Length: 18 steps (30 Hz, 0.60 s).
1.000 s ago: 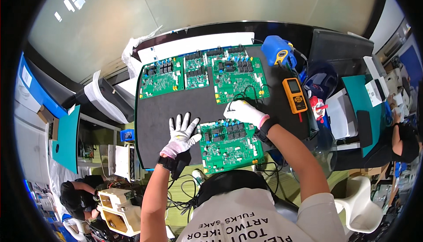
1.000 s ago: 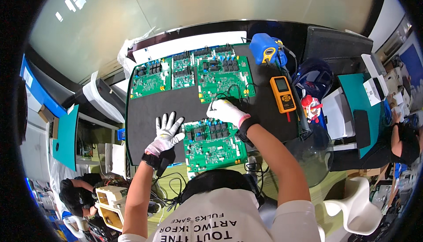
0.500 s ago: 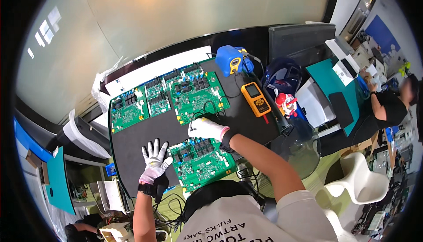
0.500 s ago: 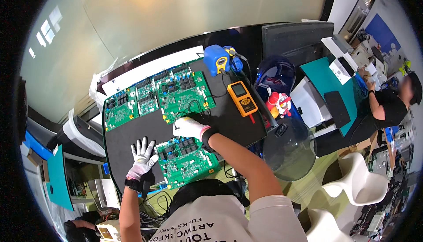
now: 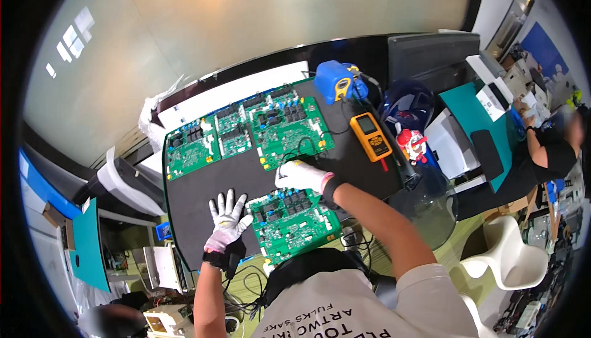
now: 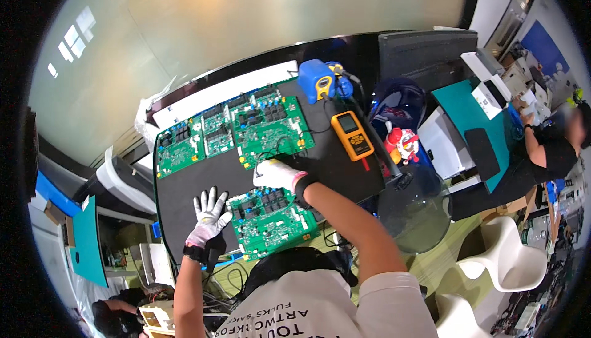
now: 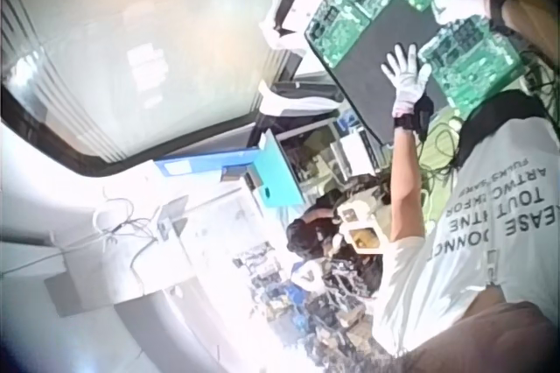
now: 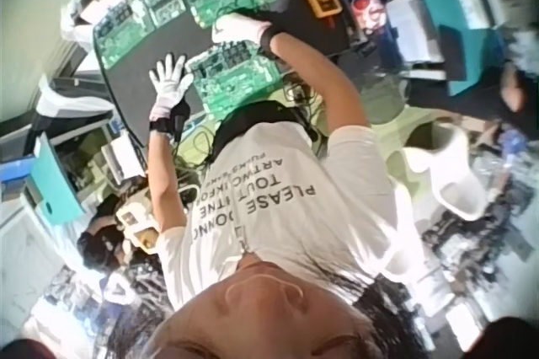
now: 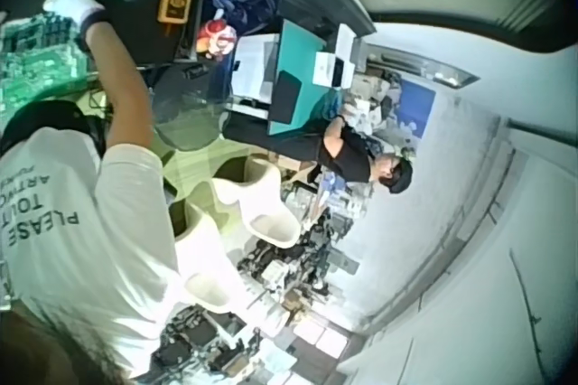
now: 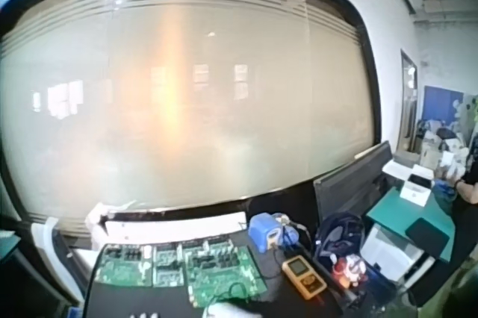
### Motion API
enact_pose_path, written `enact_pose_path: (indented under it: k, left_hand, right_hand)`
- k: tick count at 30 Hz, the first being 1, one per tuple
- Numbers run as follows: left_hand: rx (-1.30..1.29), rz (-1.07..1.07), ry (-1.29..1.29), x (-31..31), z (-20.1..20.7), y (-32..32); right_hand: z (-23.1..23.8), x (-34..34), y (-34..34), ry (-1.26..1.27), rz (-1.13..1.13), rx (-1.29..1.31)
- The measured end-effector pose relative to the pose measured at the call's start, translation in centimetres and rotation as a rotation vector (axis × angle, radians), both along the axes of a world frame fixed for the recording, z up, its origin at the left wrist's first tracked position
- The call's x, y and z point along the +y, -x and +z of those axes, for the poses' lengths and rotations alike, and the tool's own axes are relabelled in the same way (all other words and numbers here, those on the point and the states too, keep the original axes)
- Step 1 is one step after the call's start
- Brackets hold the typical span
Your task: Testing specific points on a printed circuit board using a multimeter probe in an electronics workshop.
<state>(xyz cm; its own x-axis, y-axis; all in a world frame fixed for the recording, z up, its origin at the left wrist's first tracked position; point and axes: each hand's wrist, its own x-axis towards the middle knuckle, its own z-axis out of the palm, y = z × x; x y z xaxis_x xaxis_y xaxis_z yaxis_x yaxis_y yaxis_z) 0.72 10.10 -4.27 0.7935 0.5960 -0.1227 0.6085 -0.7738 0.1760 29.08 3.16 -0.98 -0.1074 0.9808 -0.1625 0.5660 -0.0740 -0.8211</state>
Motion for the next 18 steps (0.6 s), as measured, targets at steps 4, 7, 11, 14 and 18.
enact_pose_path:
  k: [4, 7, 11, 14, 18]
  left_hand:
    - [-0.003, 0.000, 0.037, 0.0, 0.5, -0.6]
    - [0.065, 0.016, 0.064, 0.0, 0.8, -0.5]
    - [0.063, 0.018, 0.077, -0.1, 1.1, -0.5]
    - [0.063, 0.013, 0.064, -0.1, 0.7, -0.3]
    - [0.025, 0.011, 0.033, 0.1, 0.1, -0.3]
  right_hand:
    - [0.8, -0.6, -0.6, 0.017, -0.057, 0.048]
    - [1.1, -0.5, -0.7, 0.019, -0.025, -0.062]
    - [1.2, -0.8, -0.6, 0.001, -0.055, -0.082]
    - [1.3, -1.0, -0.2, 0.006, -0.088, -0.083]
    - [0.8, -1.2, -0.1, -0.008, -0.117, 0.003]
